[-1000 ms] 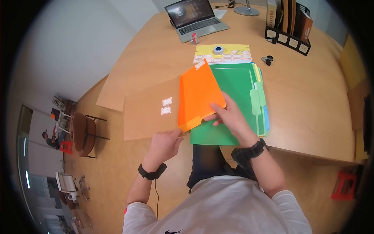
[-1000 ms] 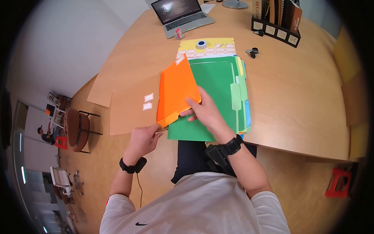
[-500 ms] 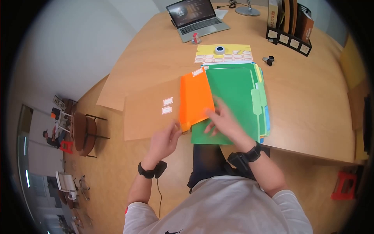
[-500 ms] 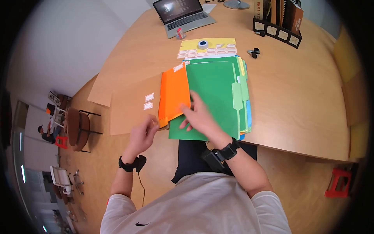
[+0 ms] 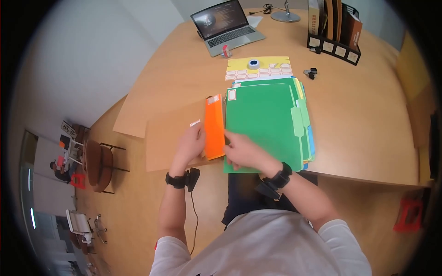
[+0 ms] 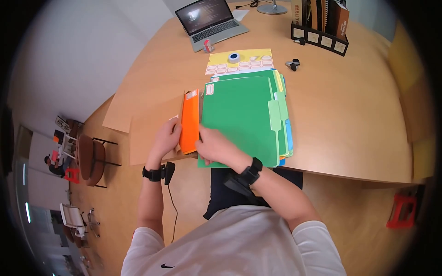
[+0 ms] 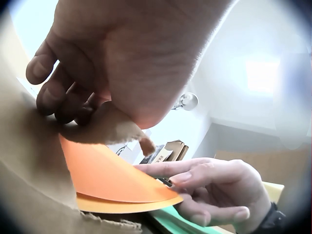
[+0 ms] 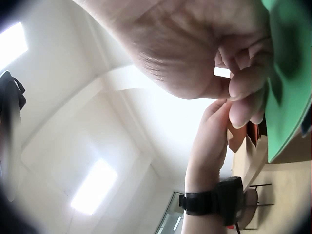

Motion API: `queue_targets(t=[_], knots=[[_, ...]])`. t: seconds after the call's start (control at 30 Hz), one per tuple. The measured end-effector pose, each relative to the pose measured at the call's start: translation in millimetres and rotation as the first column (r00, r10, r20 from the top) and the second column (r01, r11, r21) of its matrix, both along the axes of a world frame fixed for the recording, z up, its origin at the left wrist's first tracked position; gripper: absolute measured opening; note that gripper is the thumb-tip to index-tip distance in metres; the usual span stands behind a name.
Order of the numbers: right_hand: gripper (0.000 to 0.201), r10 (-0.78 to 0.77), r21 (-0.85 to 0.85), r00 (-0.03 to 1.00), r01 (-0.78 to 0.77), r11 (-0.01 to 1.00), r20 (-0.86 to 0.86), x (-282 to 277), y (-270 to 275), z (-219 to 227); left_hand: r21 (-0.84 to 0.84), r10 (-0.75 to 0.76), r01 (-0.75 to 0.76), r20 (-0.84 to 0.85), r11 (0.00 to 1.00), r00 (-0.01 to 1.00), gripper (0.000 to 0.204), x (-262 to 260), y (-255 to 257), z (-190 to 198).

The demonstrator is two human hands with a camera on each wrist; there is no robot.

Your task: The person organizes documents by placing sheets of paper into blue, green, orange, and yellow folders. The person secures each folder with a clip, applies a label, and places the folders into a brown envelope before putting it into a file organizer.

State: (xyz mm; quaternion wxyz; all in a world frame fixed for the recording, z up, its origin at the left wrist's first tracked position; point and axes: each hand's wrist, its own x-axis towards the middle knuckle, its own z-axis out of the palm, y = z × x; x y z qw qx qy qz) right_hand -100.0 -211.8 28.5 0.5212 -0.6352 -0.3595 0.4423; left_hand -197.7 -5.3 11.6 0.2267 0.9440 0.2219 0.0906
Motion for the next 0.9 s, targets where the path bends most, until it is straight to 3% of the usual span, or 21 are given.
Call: queue_targets(t=[0.03, 0.27, 0.4, 0.47, 0.5, 0.57, 0.6, 0.73, 0.87, 0.9], knots=[[0.049, 0.053, -0.011, 0.999, -0.053, 0.999, 0.011, -2, 4, 4, -0.070, 0.018, -0.016, 0.033, 0.997, 0.999, 0.026, -1, 0, 4], [0.028, 0.217, -0.185, 0.968, -0.192, 0.964, 0.126, -23, 49, -15, -0.037, 0.013, -0.015, -0.037, 0.999, 0.999, 0.022, -1, -17, 29], [0.024, 0.167, -0.095, 0.978, -0.156, 0.983, 0.124, -19, 47, -18, -0.065, 0.006, -0.005, 0.006, 0.998, 1.000, 0.022, 1, -14, 19], [0.028, 0.118, -0.082, 0.983, -0.107, 0.991, 0.139, -14, 30, 1, -0.096, 0.027, -0.023, 0.041, 0.995, 0.999, 0.023, 1, -18, 22], [0.030, -0.030, 0.005, 0.955, 0.030, 1.000, 0.295, -11, 19, 3, -0.134, 0.047, -0.038, 0.065, 0.990, 0.997, 0.023, -2, -26, 27], [0.036, -0.323, 0.226, 0.775, 0.236, 0.945, 0.543, -4, -9, 2, -0.152, 0.061, -0.047, 0.087, 0.987, 0.994, 0.023, -3, -26, 20], [0.039, -0.377, 0.200, 0.700, 0.325, 0.924, 0.607, 6, -23, 3, -0.127, 0.052, -0.041, 0.083, 0.991, 0.995, 0.024, -5, -13, 7], [0.063, -0.369, 0.161, 0.256, 0.584, 0.796, 0.894, 71, -81, -2, -0.164, 0.066, -0.047, 0.113, 0.985, 0.991, 0.025, -9, 4, -11], [0.090, -0.238, 0.102, 0.102, 0.695, 0.712, 0.966, 104, -116, -29, -0.161, 0.061, -0.043, 0.103, 0.986, 0.993, 0.025, -6, 0, -8], [0.093, -0.227, 0.051, 0.163, 0.699, 0.714, 0.960, 107, -120, -33, -0.162, 0.057, -0.038, 0.110, 0.986, 0.992, 0.025, -6, 1, -8]])
